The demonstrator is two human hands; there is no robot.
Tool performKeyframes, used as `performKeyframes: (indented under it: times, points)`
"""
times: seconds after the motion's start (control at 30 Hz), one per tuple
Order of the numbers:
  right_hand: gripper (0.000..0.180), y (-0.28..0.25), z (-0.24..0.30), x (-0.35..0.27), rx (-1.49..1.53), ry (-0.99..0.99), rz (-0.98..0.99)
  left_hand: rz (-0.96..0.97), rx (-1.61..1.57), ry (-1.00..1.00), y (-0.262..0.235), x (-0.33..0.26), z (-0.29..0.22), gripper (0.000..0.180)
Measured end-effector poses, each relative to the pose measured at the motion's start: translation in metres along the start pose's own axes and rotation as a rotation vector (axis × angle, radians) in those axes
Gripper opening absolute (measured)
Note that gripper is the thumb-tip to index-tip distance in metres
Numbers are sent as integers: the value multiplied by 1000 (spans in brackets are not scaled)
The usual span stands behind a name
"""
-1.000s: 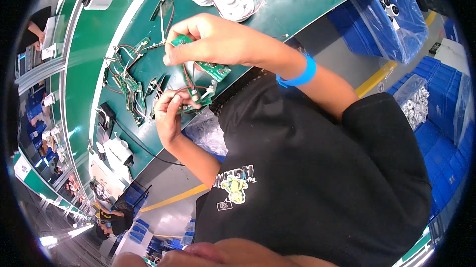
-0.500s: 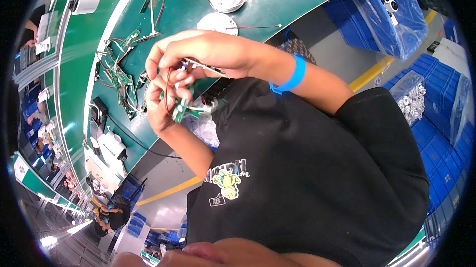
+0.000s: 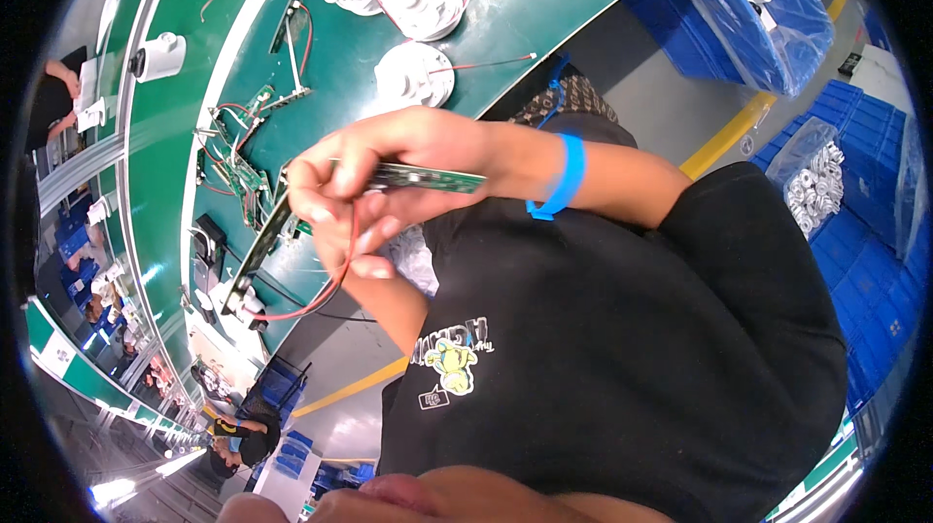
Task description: Assemble electronic components on a production line by connecting wires to circuit boards and placing them into housings.
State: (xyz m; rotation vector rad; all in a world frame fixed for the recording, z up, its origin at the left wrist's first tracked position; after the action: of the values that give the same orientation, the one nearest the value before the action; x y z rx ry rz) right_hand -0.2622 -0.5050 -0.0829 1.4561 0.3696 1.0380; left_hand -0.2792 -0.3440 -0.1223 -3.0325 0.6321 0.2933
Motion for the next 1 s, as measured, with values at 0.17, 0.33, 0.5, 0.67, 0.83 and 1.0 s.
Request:
performKeyframes:
  times: [0.17,0.33,0.5,0.67,0.83,1.0]
  points:
    - [33,9,37,-41,-471,136,-30,-448,-22,-65,-63,-4,-17,29]
    - [28,16,58,-85,-635,114,-266,-398,1190,-39,-112,21,-11,44]
    - [21,17,55,-124,-633,-31,-414,-626,1564,-226,-145,91,-87,49]
    - [22,31,47,-160,-675,-129,-528,-420,1758,255,-174,280,-77,85]
    - [17,45,41,-165,-839,-171,-637,7,1671,-598,-251,327,-54,70]
    - [18,23,41,-175,-772,-183,-668,8,1226,-636,-231,296,-121,57]
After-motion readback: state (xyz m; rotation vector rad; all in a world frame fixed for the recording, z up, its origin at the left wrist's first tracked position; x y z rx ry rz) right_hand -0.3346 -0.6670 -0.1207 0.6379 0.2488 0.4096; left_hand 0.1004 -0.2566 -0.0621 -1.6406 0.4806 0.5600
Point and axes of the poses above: each hand's wrist, its own x-axis towards the middle knuckle, its own y-axis out of the palm, z = x × y, the point moved 2 cm from there along x, towards the middle knuckle, and after that the axes turned 2 degrees about z, right-handed, at the moved point
